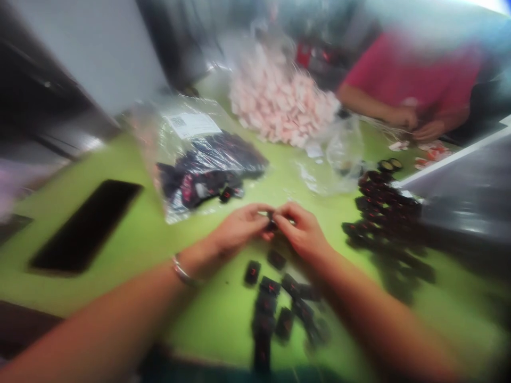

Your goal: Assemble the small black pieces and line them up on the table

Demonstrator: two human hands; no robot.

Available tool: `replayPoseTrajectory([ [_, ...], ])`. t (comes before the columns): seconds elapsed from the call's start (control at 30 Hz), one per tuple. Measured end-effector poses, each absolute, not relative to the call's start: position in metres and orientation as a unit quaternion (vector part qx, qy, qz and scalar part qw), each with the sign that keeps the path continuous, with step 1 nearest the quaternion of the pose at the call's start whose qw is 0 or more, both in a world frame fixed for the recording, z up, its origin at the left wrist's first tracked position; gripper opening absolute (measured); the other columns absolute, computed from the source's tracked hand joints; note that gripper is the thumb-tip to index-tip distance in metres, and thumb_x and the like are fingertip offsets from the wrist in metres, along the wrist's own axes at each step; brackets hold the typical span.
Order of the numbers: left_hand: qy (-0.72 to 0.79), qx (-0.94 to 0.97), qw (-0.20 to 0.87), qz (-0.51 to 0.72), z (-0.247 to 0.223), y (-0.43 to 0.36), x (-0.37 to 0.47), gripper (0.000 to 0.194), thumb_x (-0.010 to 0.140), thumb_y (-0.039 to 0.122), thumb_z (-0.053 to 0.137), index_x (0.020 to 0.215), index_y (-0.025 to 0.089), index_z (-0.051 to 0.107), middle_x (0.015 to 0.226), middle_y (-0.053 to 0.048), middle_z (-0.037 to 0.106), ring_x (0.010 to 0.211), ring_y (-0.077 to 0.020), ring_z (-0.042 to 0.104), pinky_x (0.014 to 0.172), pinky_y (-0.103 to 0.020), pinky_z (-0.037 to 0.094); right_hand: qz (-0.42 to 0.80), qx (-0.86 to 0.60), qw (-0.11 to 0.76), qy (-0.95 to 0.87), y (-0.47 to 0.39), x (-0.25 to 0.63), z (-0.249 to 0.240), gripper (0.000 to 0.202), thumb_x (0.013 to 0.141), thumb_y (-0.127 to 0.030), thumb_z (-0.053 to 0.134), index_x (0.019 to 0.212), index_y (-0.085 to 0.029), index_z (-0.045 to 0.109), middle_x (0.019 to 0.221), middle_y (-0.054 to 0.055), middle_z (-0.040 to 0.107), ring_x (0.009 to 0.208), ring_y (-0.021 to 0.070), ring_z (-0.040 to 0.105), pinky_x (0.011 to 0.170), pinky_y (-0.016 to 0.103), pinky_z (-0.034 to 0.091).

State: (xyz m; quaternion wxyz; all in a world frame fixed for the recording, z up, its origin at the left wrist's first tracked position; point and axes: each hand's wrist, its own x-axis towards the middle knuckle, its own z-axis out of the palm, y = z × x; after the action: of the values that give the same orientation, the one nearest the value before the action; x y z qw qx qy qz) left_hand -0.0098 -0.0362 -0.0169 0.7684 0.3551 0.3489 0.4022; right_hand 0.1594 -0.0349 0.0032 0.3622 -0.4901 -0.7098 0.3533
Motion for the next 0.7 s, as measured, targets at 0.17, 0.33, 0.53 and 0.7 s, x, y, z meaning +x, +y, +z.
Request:
replayPoseTrajectory([
  [0.17,0.366,0.381,0.749,0.400,-0.016,-0.037,-0.009,0.040,0.074,0.029,0.074,0.106,0.011,0.061,0.075,-0.004,0.067,0.064,-0.0109,0.061,0.065,-0.023,0.047,0.328,-0.494,0.382,-0.709,-0.037,0.156,0.002,0.011,0.081,-0.022,0.054,0.071,-0.018,0.057,0.071,0.001,0.056,0.069,0.0134,0.052,0.068,0.027,0.043],
  [0.33,0.370,0.422,0.722,0.405,-0.013,-0.036,-0.010,0.036,0.075,0.029,0.072,0.104,0.012,0.061,0.072,-0.002,0.066,0.061,-0.0095,0.060,0.063,-0.022,0.047,0.455,-0.527,0.391,-0.602,-0.036,0.156,0.003,0.015,0.074,-0.030,0.063,0.074,-0.020,0.052,0.065,-0.004,0.050,0.057,0.0099,0.047,0.055,0.024,0.041],
  [0.53,0.350,0.469,0.701,0.407,-0.013,-0.035,-0.010,0.031,0.078,0.027,0.070,0.103,0.012,0.061,0.075,-0.003,0.068,0.061,-0.0101,0.061,0.063,-0.024,0.049,0.671,-0.485,0.303,-0.472,-0.031,0.164,0.005,0.033,0.071,-0.046,0.070,0.078,-0.019,0.051,0.059,-0.004,0.058,0.038,0.0051,0.038,0.034,0.017,0.022],
  [0.7,0.342,0.428,0.713,0.438,-0.010,-0.035,-0.010,0.031,0.077,0.025,0.071,0.103,0.013,0.061,0.076,-0.004,0.069,0.065,-0.0118,0.064,0.064,-0.023,0.050,0.678,-0.464,0.323,-0.470,-0.030,0.165,0.008,0.031,0.074,-0.045,0.069,0.074,-0.016,0.058,0.048,-0.006,0.050,0.033,0.0028,0.033,0.030,0.016,0.023],
])
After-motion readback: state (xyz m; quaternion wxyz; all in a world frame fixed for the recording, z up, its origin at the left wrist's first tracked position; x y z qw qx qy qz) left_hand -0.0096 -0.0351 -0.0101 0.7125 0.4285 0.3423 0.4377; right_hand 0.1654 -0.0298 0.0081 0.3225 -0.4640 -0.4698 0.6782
